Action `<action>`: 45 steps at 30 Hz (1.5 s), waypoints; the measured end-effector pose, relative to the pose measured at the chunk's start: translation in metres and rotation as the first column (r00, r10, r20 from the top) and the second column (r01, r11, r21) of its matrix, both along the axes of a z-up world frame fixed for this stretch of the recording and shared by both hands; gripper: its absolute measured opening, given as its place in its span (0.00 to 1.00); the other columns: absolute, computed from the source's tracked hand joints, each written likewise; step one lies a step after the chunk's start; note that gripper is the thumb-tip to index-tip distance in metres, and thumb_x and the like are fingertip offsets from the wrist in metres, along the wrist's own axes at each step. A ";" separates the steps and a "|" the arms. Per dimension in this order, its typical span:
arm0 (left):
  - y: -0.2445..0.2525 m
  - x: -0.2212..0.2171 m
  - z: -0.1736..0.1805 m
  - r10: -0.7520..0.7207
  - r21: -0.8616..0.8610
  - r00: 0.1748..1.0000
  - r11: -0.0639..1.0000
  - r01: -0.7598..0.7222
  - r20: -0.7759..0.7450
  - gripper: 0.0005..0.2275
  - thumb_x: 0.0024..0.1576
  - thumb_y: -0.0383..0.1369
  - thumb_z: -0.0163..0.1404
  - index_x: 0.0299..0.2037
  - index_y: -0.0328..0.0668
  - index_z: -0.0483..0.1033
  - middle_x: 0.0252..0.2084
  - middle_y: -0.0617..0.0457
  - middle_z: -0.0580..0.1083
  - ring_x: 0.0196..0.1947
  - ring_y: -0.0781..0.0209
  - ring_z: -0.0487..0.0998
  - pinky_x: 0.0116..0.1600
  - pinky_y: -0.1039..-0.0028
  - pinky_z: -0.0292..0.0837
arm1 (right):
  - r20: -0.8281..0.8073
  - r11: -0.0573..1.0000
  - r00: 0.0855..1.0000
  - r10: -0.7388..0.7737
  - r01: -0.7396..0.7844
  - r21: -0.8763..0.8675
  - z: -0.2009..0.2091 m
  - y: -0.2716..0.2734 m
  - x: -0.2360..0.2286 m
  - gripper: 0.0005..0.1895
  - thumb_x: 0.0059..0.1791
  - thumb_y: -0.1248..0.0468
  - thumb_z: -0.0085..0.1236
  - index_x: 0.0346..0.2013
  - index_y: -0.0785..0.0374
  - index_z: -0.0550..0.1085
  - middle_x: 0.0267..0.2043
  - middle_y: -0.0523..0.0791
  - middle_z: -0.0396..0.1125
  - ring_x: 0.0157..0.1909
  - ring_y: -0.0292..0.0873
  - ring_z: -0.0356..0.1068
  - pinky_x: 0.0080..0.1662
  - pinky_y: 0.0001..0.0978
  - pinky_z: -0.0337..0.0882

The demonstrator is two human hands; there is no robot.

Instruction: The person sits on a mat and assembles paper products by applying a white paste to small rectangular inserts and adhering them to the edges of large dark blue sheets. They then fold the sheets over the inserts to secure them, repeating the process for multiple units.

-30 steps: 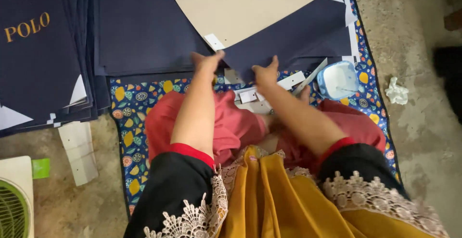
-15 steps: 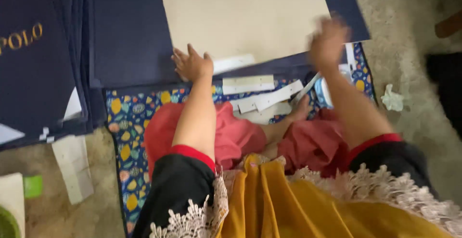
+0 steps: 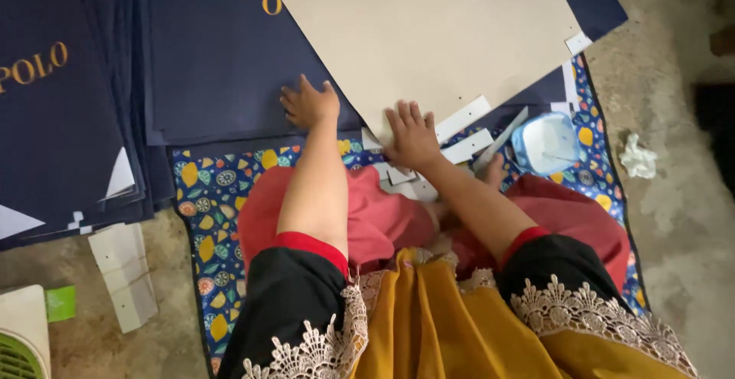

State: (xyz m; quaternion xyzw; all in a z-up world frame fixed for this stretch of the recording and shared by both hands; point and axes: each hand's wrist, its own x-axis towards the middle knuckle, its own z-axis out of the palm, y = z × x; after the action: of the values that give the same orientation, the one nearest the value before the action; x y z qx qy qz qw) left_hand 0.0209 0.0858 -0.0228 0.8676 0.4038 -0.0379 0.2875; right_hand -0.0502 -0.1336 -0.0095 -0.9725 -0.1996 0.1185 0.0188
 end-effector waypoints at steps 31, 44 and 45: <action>0.007 0.002 0.022 0.445 -0.425 0.655 0.882 -0.204 0.610 0.24 0.64 0.43 0.49 0.65 0.34 0.71 0.62 0.34 0.74 0.66 0.41 0.72 0.71 0.54 0.66 | -0.089 0.986 0.983 -0.160 0.164 0.038 -0.033 0.038 0.011 0.24 0.53 0.61 0.50 0.65 0.59 0.67 0.60 0.56 0.62 0.59 0.65 0.70 0.52 0.58 0.77; 0.009 0.002 0.013 0.468 -0.376 0.637 0.881 -0.286 0.613 0.23 0.62 0.45 0.49 0.63 0.41 0.72 0.59 0.42 0.76 0.63 0.47 0.76 0.69 0.59 0.69 | 0.048 0.993 0.996 -0.081 0.084 -0.081 -0.084 0.028 0.039 0.10 0.55 0.59 0.46 0.47 0.55 0.73 0.42 0.49 0.73 0.43 0.59 0.79 0.39 0.47 0.80; 0.013 -0.002 0.021 0.465 -0.375 0.644 0.883 -0.283 0.608 0.23 0.62 0.45 0.49 0.63 0.41 0.72 0.59 0.42 0.76 0.63 0.47 0.76 0.69 0.59 0.69 | 0.042 0.992 0.995 -0.088 0.091 -0.083 -0.056 0.029 0.035 0.10 0.55 0.59 0.46 0.47 0.55 0.73 0.42 0.49 0.73 0.43 0.59 0.79 0.39 0.47 0.80</action>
State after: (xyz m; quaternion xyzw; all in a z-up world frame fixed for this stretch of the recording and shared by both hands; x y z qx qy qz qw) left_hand 0.0189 0.0988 -0.0022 0.6736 0.4329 0.2943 0.5219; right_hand -0.0152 -0.1042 -0.0658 -0.9825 -0.1510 0.1073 -0.0209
